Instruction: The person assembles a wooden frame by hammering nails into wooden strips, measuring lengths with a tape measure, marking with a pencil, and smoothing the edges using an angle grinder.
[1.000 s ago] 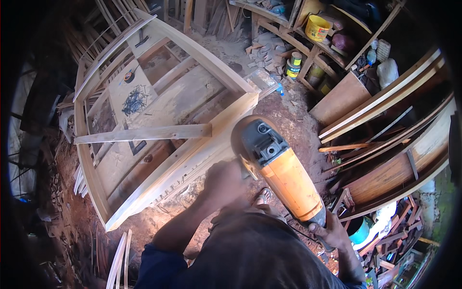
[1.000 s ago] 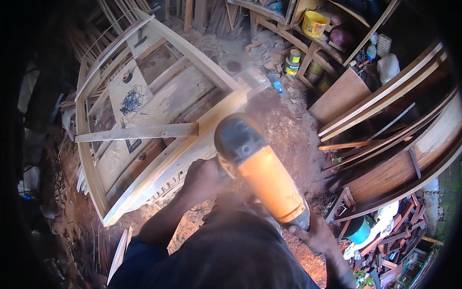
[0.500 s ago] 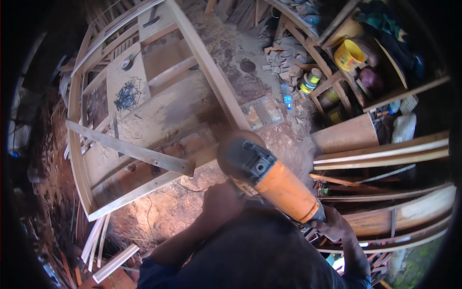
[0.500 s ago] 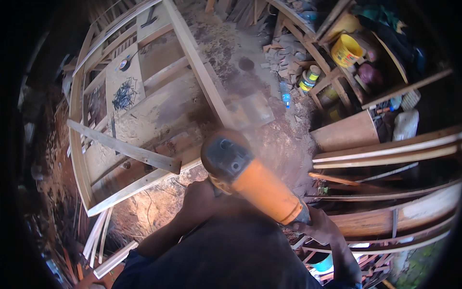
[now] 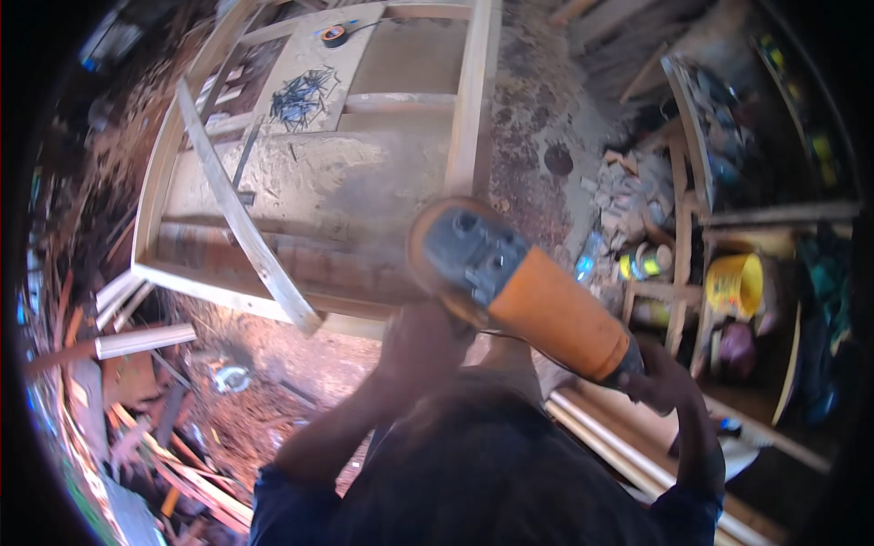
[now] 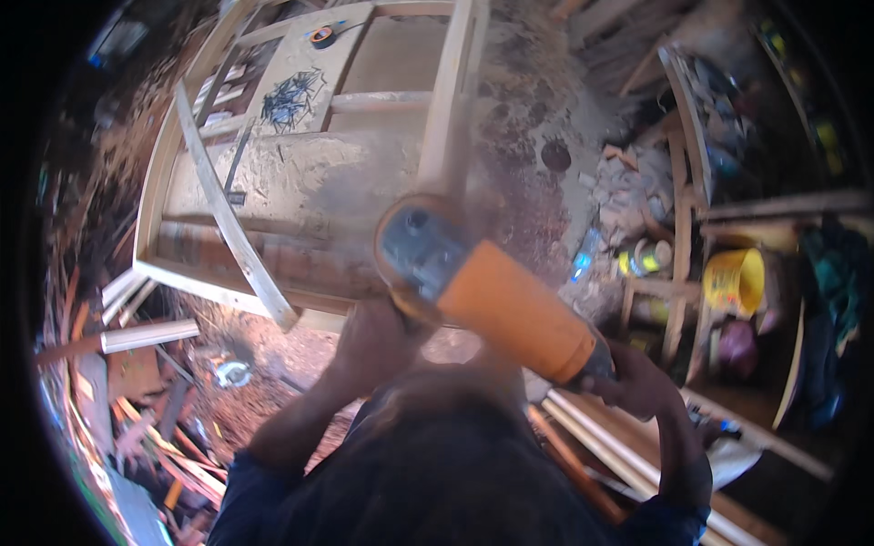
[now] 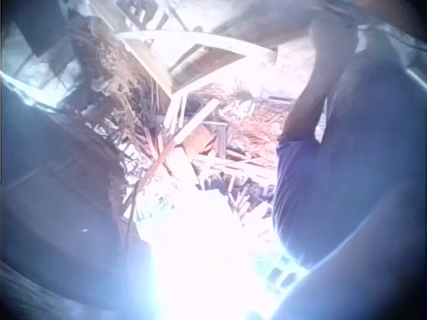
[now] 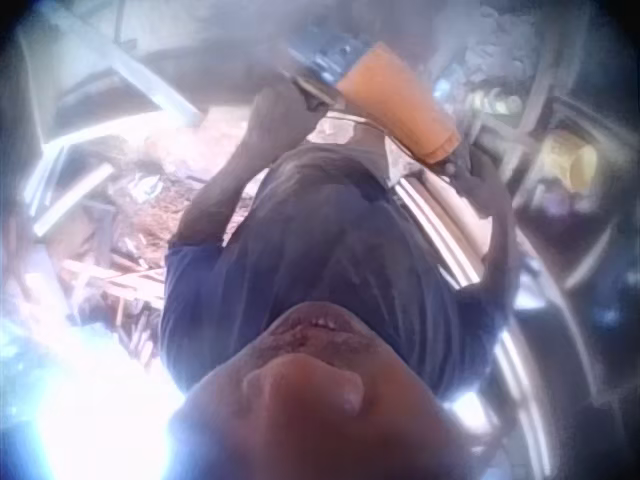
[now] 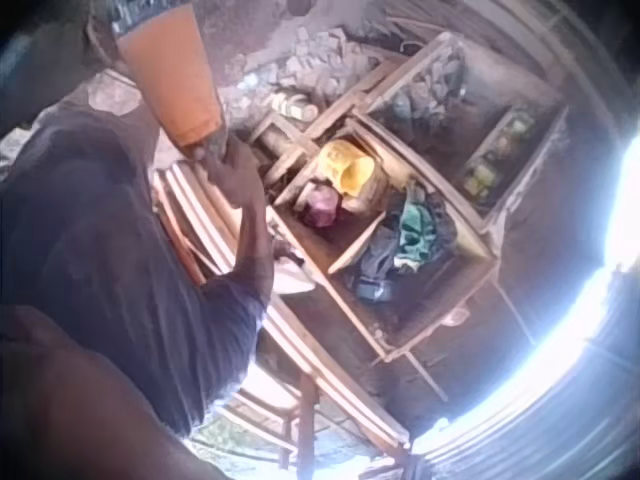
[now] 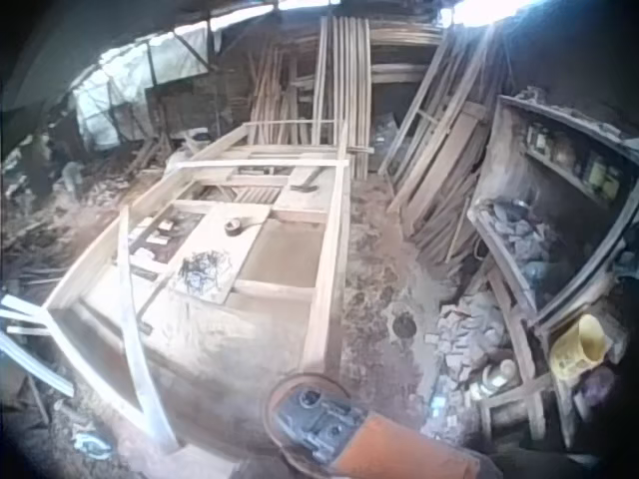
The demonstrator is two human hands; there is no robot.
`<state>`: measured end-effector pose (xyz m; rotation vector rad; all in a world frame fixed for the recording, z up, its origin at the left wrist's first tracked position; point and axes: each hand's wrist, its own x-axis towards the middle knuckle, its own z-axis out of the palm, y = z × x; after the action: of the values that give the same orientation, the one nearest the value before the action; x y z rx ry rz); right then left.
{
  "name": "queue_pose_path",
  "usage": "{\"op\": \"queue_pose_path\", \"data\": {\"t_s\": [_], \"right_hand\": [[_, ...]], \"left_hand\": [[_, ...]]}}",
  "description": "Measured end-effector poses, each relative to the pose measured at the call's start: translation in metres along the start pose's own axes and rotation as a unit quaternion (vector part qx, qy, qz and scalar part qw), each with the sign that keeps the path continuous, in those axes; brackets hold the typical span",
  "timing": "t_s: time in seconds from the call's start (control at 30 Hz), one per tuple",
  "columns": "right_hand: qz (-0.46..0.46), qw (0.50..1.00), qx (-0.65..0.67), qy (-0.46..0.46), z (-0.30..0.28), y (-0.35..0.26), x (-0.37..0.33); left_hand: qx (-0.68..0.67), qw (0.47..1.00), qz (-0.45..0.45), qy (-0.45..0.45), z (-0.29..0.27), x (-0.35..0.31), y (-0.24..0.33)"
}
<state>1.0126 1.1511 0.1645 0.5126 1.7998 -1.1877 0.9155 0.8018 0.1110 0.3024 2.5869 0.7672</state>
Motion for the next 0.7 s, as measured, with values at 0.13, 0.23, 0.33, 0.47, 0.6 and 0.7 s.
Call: {"op": "queue_pose_path", "data": {"t_s": [0.13,0.23,0.33,0.47,0.6,0.7], "right_hand": [[-0.141,0.982,-0.076,0.1,-0.128,-0.036,0.063],[-0.21,0.967,-0.117,0.087,-0.18,-0.091,0.098],[-0.077,0.992,-0.082,0.053,-0.196,-0.11,0.112],[-0.197,0.964,-0.157,0.087,-0.2,-0.041,0.117],[-0.146,0.972,-0.181,-0.013,-0.155,-0.001,0.072],[-0.109,0.965,-0.224,-0.084,-0.103,0.001,0.05]], "left_hand": [[-0.079,0.995,-0.011,0.055,-0.017,0.125,0.055],[0.02,0.995,-0.039,0.095,-0.039,0.197,0.074],[0.036,0.989,-0.056,0.13,-0.037,0.202,0.081],[-0.011,0.991,-0.102,0.086,-0.015,0.128,0.086],[-0.117,0.972,-0.177,0.105,0.047,0.024,0.083],[-0.156,0.961,-0.214,0.074,0.074,-0.044,0.078]]}}
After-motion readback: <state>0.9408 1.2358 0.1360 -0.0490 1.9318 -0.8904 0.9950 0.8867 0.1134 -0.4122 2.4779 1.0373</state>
